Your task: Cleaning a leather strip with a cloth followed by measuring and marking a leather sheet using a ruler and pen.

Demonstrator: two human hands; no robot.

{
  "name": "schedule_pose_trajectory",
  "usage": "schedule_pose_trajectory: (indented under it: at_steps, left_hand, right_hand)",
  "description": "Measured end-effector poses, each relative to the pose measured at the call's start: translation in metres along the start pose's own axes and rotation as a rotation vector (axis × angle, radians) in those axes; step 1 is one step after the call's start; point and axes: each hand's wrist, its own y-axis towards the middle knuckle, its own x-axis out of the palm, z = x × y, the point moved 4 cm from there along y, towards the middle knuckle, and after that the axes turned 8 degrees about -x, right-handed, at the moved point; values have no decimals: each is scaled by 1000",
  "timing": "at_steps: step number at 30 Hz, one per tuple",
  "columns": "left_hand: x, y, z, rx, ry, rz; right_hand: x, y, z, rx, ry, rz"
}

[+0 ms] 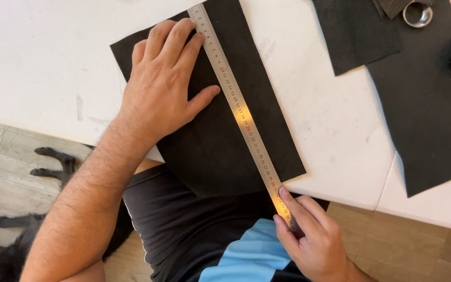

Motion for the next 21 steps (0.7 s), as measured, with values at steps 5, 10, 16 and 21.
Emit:
schedule_pose_trajectory:
  at_steps: [5, 10, 16, 21]
  left_hand:
    - [0, 1, 0, 2, 8, -3]
    - [0, 0, -1, 7, 14, 5]
    - [-3, 2, 3, 42, 18, 10]
    - [-2, 5, 7, 4, 14, -39]
  right_hand:
    - [0, 1, 0, 1, -20, 0]
    - [1, 2, 1, -4, -20, 2]
    - [-1, 5, -1, -26, -3, 3]
    - [1, 1, 1, 13, 3, 2]
